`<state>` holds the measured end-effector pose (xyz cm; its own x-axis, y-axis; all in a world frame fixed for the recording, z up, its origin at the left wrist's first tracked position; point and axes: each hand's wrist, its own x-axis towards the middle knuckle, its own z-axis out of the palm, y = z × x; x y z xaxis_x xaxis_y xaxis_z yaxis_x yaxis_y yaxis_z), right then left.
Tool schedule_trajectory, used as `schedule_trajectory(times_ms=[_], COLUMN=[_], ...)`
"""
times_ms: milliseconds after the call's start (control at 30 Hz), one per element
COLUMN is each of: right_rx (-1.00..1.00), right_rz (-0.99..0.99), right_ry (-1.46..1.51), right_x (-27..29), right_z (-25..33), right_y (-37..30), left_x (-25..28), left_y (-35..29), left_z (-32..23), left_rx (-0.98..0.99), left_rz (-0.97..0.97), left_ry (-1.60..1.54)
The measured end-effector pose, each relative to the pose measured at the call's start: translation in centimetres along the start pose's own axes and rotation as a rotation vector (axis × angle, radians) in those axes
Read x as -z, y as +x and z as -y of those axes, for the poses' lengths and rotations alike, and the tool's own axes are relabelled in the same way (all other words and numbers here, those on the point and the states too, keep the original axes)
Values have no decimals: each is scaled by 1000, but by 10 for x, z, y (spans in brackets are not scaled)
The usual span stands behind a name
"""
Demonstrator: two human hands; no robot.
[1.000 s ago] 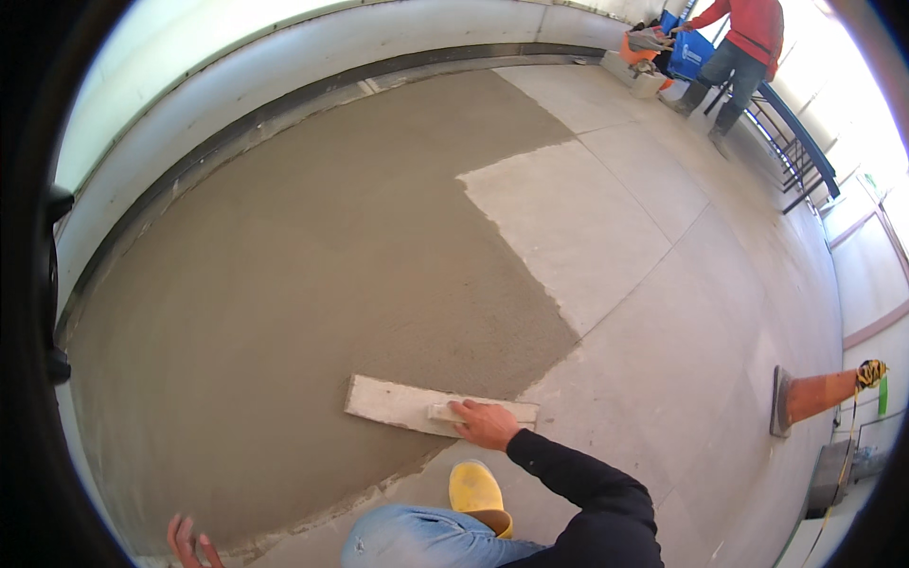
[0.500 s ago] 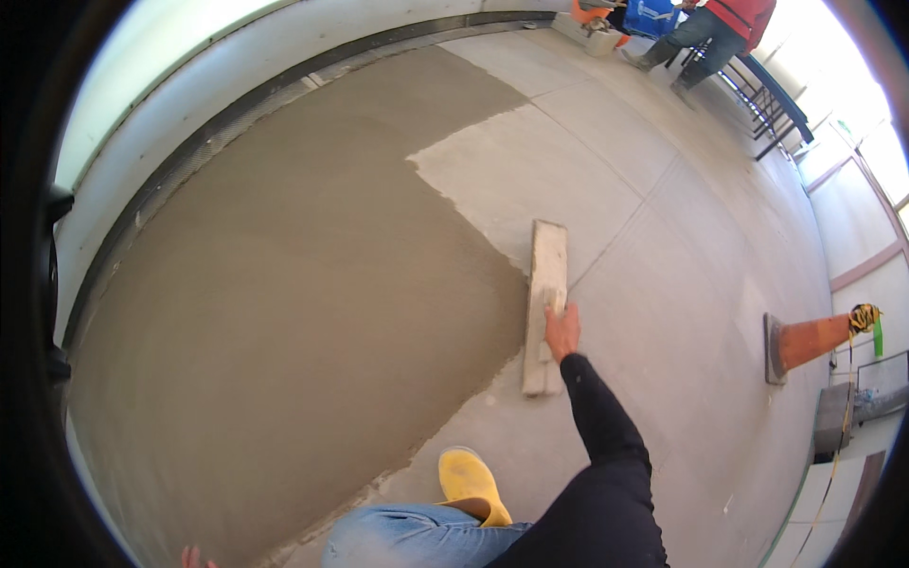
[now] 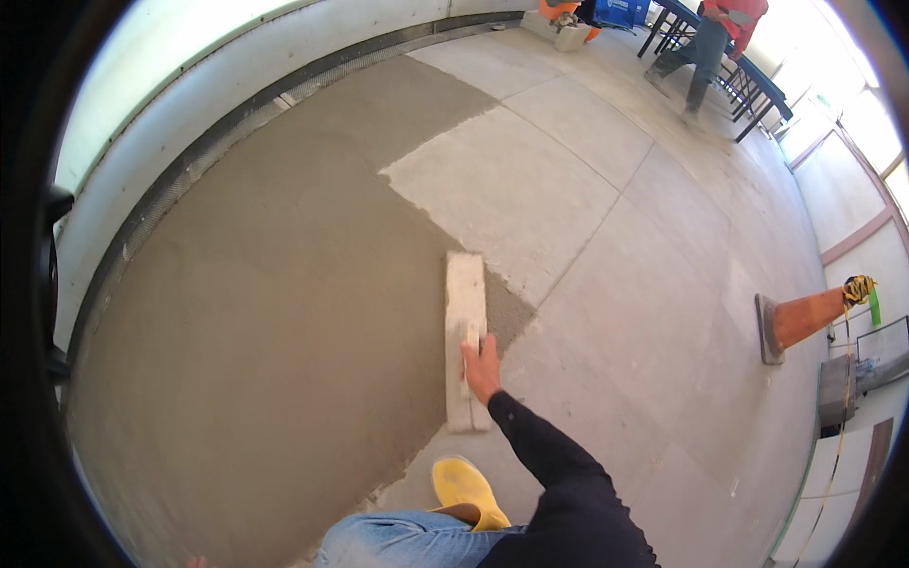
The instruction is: The person uses a wooden trowel to smooth wet concrete on a large indoor floor. They repeatedly drag the trowel across the surface to level it, then walk to a storage area, place the trowel down, and pick up a mop.
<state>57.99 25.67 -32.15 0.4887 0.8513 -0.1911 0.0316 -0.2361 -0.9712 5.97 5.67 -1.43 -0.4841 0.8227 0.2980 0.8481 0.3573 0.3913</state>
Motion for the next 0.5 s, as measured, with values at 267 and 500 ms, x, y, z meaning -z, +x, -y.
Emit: schedule_trajectory(times_ms=[267, 500], right_rx=[-90, -147], right_rz=[-173, 599], right_ry=[132, -186], right_x=[-28, -167], right_z=[16, 59], right_y=[62, 138], left_x=[0, -10], left_y=[-4, 12], left_z=[22, 25], left_rx=[200, -309], left_rz=[-84, 117], left_ry=[-124, 262])
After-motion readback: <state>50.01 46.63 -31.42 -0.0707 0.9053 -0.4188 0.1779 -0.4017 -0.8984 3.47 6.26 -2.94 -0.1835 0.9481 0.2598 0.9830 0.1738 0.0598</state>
